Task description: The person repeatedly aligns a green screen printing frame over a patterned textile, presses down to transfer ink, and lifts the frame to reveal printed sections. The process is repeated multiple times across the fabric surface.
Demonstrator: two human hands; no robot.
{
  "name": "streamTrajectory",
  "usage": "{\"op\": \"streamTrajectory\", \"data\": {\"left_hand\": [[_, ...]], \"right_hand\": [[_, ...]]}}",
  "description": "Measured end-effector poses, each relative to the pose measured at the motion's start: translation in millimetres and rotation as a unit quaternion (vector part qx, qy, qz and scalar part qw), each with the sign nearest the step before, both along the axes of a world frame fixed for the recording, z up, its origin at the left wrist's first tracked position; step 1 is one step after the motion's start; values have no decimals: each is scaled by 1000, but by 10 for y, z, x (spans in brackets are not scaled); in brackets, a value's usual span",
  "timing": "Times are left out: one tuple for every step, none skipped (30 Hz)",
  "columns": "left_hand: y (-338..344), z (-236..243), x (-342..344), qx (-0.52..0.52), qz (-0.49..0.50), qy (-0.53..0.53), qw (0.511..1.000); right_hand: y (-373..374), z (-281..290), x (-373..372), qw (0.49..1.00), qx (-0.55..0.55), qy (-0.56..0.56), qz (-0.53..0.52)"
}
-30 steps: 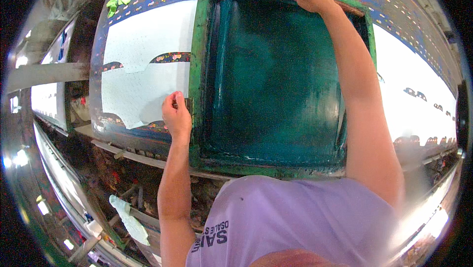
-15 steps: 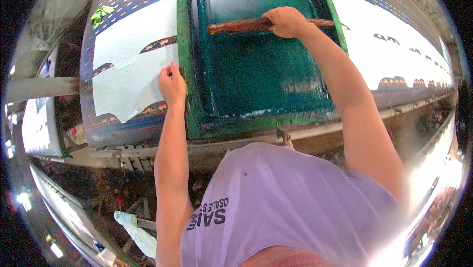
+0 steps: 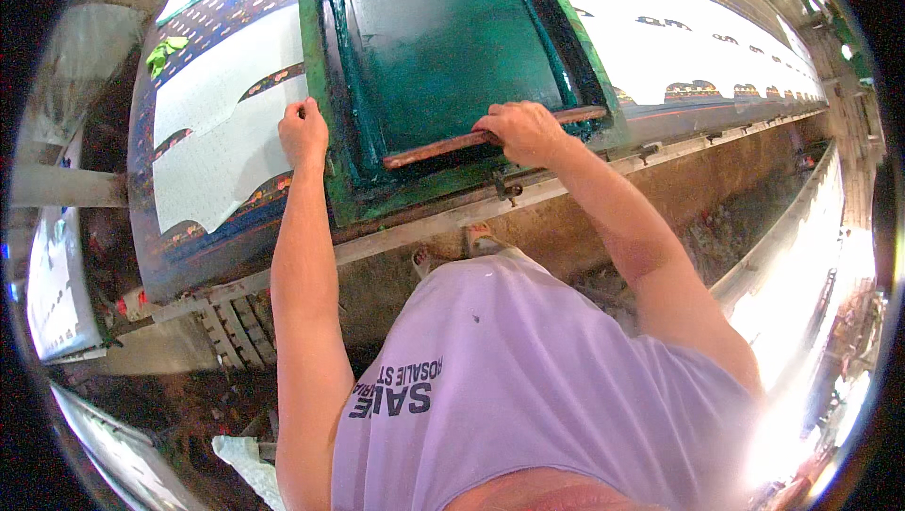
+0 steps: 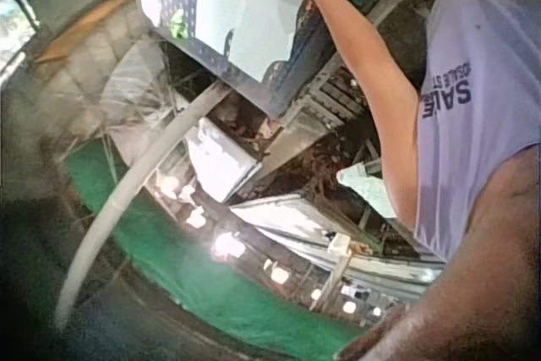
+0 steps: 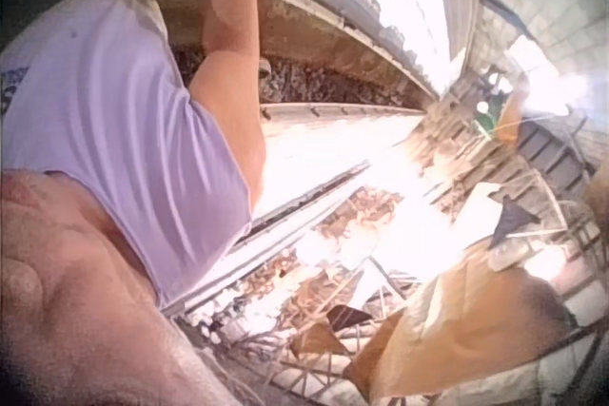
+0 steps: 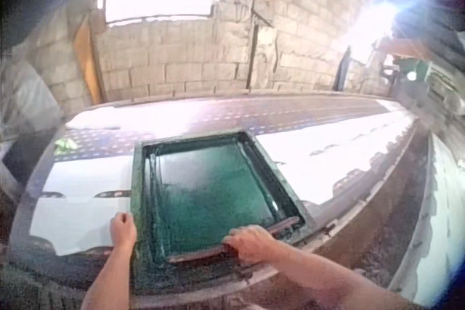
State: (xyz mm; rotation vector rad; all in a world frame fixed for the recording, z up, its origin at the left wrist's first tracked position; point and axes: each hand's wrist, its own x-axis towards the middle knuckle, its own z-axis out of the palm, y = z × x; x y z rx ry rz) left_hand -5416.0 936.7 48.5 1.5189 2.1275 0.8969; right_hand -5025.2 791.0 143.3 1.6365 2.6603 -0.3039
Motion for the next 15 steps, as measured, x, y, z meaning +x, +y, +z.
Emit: {"op": "streamTrajectory", "data": {"left_hand": [[-16,-6,-5,-4,3,7,1000],[-21,11,1,-5,5,15,1000],[-35,24,12,2,10,24,1000],[-33,20,43,8,12,33,999],[-40,10,78,14,13,42,999],[-25,21,85,22,13,47,999],[-1,1,64,27,12,52,998],[12,-26,26,31,11,58,998],[41,-76,-33,43,14,64,997],[56,-118,-89,55,17,70,996],[63,-91,2,28,16,102,994],[69,-75,6,14,17,124,992],[65,-46,30,-10,25,142,989],[46,-7,82,-26,40,173,984],[33,26,145,-42,55,204,977]], "right_hand": [[-68,-56,15,1000,25,6,16],[-119,-133,54,998,52,14,31],[-140,-234,107,998,51,2,41],[-172,-238,139,998,46,12,49],[-242,-223,142,997,40,21,56],[-288,-209,152,997,35,30,65],[-316,-186,165,996,23,49,66],[-341,-196,183,995,22,70,71],[-357,-205,218,993,22,91,75],[-382,-214,267,990,22,111,81],[-448,-234,349,986,23,141,83],[-506,-228,410,980,26,173,92],[-537,-222,515,973,30,207,103],[-557,-216,663,965,28,238,108],[-570,-209,836,956,25,269,113]]}}
